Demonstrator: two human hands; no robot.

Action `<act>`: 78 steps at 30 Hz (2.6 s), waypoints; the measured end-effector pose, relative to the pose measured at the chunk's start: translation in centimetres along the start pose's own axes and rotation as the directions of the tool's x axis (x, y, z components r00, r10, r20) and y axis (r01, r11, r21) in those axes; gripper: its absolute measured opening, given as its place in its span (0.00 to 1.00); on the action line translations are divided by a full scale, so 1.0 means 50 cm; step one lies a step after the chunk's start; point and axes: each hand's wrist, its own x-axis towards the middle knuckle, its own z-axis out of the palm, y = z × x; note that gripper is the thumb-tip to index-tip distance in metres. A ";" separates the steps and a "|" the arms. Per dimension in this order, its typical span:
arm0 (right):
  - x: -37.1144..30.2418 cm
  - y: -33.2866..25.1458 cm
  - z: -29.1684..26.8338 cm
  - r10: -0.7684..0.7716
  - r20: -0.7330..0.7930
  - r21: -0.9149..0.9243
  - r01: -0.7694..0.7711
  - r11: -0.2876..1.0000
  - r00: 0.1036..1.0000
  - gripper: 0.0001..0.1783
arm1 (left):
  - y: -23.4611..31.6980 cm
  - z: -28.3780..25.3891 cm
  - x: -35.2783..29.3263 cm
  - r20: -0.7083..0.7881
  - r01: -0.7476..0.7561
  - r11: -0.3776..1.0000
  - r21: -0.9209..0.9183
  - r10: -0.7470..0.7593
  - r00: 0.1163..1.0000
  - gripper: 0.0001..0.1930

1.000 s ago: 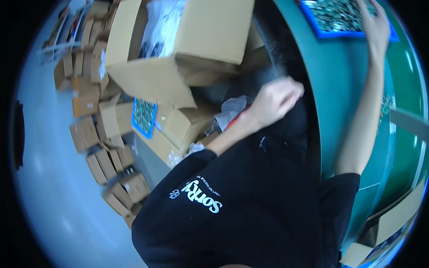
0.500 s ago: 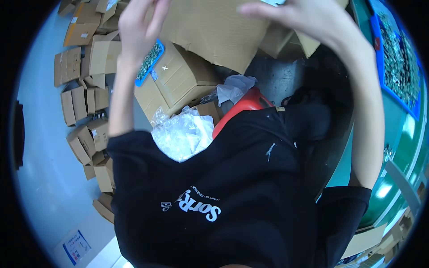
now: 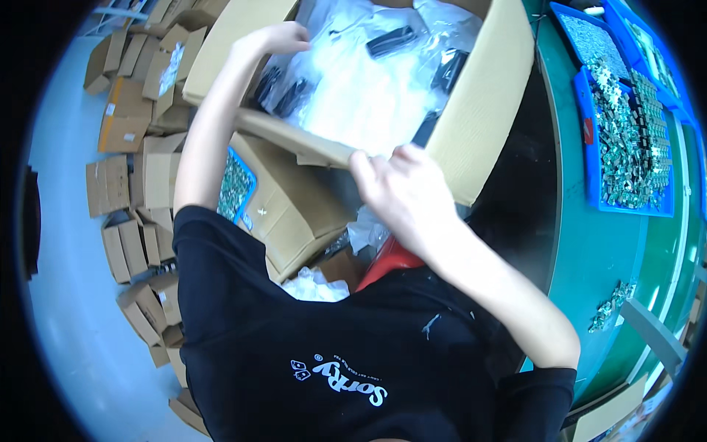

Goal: Assembling circuit boards into housings and packaging them into boxes on a production line.

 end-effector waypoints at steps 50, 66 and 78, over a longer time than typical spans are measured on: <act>0.017 0.035 -0.033 -0.009 -0.207 0.355 0.083 0.931 0.978 0.23 | 0.101 -0.041 0.037 -0.527 -0.514 0.139 -0.847 -0.083 0.846 0.15; -0.273 0.211 -0.266 0.932 -0.364 0.932 0.000 0.364 0.004 0.32 | 0.899 -0.176 -0.204 -0.749 -0.541 -0.711 -0.449 -0.031 0.662 0.11; -0.575 0.296 -0.212 0.782 -0.612 0.683 -0.574 0.451 -0.114 0.19 | 1.238 0.065 -0.192 -0.431 -0.449 -0.663 -0.599 -0.205 0.879 0.22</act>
